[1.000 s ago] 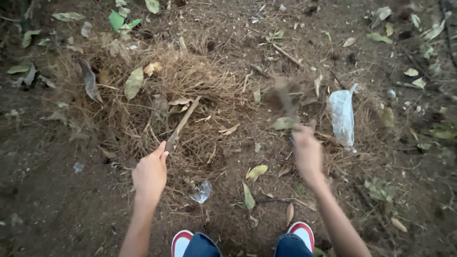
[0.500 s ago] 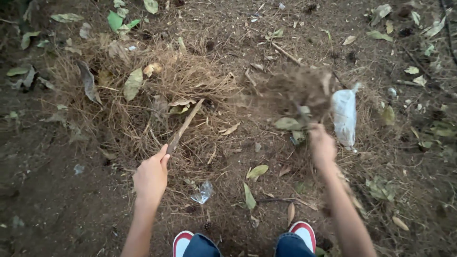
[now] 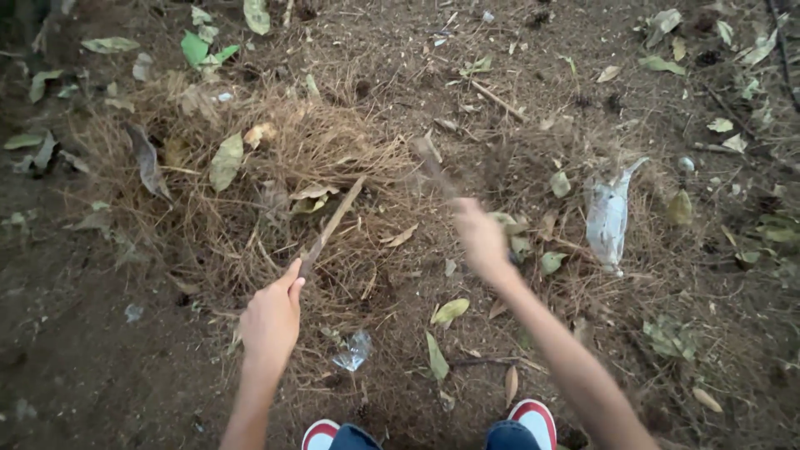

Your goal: Clearing or searching through a pile of dried organic material on the ground using two sticks.

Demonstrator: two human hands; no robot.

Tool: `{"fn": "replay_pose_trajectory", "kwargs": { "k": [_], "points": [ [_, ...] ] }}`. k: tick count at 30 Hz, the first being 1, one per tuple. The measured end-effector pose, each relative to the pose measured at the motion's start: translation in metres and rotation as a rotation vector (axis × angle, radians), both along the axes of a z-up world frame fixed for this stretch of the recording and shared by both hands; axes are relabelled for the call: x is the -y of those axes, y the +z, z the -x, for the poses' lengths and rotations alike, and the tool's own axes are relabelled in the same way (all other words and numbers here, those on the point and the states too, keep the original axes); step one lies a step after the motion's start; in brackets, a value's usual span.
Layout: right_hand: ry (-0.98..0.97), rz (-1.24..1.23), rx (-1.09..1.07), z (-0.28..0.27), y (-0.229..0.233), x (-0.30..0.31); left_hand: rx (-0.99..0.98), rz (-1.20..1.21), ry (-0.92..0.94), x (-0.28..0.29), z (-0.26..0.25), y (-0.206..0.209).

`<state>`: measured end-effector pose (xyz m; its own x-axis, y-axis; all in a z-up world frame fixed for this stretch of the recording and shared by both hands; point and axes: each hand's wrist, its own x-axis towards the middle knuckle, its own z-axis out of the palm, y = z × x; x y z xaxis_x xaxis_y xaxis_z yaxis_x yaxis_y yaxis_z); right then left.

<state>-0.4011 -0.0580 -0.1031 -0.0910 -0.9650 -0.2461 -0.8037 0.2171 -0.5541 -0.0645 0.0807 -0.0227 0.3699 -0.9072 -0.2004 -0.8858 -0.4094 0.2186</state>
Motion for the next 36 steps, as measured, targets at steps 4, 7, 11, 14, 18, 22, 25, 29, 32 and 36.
{"fn": "replay_pose_trajectory", "kwargs": {
  "k": [4,7,11,14,18,22,25,29,32,36],
  "points": [
    [0.287,0.513,0.006,-0.027,-0.128,0.044,-0.011,-0.022,-0.002,0.000,0.008,0.007],
    [0.233,0.376,-0.229,0.006,-0.145,0.058,-0.020,-0.022,0.015,-0.003,0.000,0.002],
    [-0.021,0.241,-0.398,0.126,-0.167,0.049,-0.004,0.013,0.015,-0.014,-0.016,-0.003],
    [-0.215,0.224,-0.445,0.180,-0.101,0.008,-0.010,0.035,0.000,-0.021,-0.024,-0.005],
    [-0.463,0.342,-0.151,0.204,-0.042,-0.054,-0.004,0.062,-0.016,-0.020,-0.024,0.004],
    [-0.304,0.486,-0.046,0.175,-0.025,-0.071,-0.013,0.052,-0.023,-0.019,-0.015,0.006],
    [-0.027,0.384,0.039,0.114,-0.059,-0.057,-0.028,0.022,-0.013,-0.017,0.002,0.016],
    [0.181,0.059,0.005,0.002,-0.054,-0.024,-0.058,-0.001,-0.026,-0.015,0.018,0.017],
    [0.136,0.312,0.008,0.014,-0.141,-0.008,-0.080,0.059,-0.061,-0.019,0.023,0.020],
    [0.003,0.170,-0.180,0.108,-0.156,-0.011,-0.118,0.034,-0.040,-0.024,0.014,0.034]
  ]
}}
